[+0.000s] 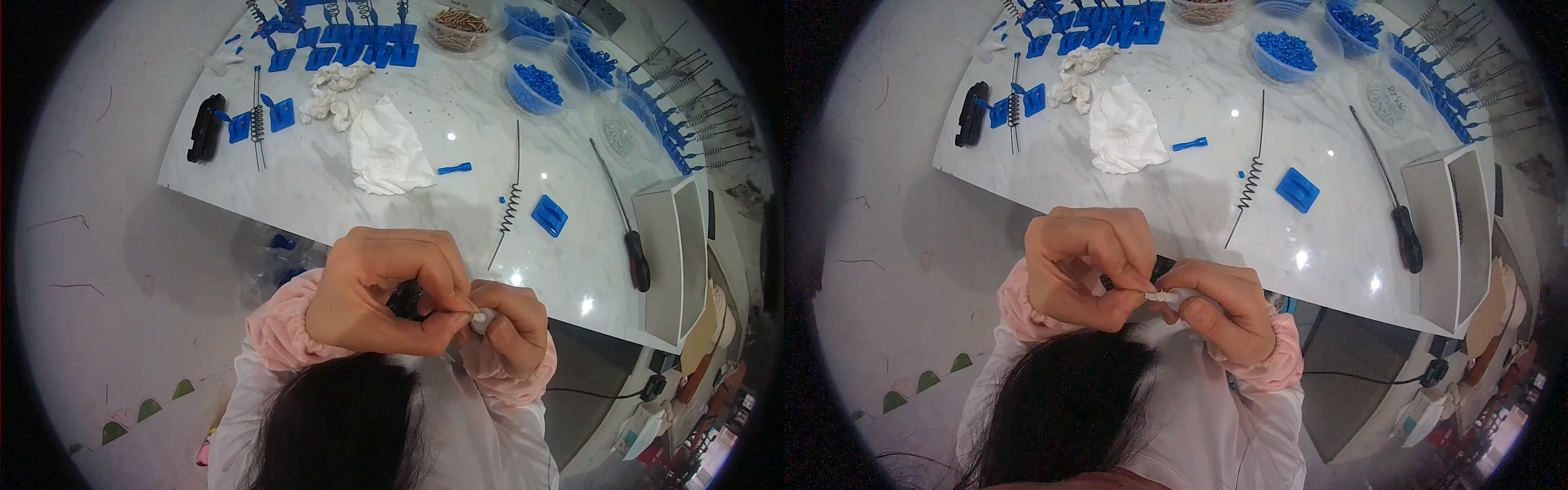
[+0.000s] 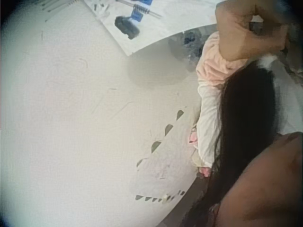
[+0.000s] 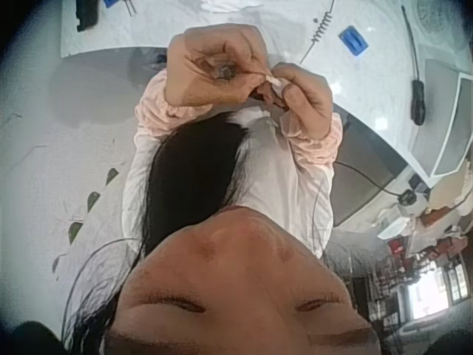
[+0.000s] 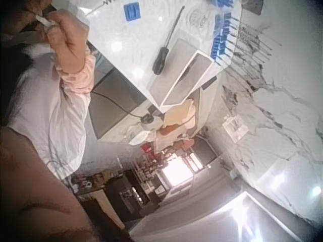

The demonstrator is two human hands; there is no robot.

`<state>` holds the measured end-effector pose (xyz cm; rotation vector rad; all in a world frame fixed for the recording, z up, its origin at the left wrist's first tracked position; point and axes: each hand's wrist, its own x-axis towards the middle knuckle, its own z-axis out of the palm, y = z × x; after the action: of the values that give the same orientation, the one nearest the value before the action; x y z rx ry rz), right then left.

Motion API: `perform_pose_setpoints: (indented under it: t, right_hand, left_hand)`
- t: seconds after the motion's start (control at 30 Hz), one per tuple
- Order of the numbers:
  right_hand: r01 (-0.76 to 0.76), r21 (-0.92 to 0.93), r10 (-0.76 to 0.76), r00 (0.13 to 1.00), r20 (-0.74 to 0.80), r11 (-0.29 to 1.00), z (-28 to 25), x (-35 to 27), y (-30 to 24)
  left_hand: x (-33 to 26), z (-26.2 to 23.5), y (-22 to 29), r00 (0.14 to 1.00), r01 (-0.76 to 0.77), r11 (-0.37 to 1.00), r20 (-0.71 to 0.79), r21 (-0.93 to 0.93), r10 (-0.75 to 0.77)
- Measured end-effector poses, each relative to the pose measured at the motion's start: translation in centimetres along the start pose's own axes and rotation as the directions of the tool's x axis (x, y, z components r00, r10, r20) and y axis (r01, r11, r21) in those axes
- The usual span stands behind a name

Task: The person assembles small white plastic components, springs, and blue caps onto metal rods using glue from a bottle.

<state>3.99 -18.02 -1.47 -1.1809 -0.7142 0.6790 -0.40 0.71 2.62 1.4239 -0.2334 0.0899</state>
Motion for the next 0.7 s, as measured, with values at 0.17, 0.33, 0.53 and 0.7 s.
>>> perform_pose_setpoints:
  t: [0.17,0.33,0.53,0.7]
  right_hand:
    - [0.026,0.108,-0.028,0.999,0.021,0.994,0.2,0.2,0.4]
    - [0.039,0.13,-0.033,0.998,-0.047,0.991,0.4,-0.3,1.2]
    - [0.127,-0.189,-0.164,0.966,-0.198,0.974,1.1,0.2,0.7]
    - [0.176,-0.503,-0.33,0.914,-0.236,0.846,1.8,0.5,0.5]
  left_hand:
    - [-0.1,0.9,-0.8,0.999,0.043,0.984,-0.017,-0.175,-0.047]
    - [-0.7,1.8,-0.8,0.983,0.101,0.941,-0.111,-0.324,-0.144]
    - [-1.0,1.3,-0.7,0.987,-0.029,0.997,-0.16,-0.07,0.018]
    - [-1.1,1.7,-0.7,0.974,-0.066,0.998,-0.216,-0.008,0.063]
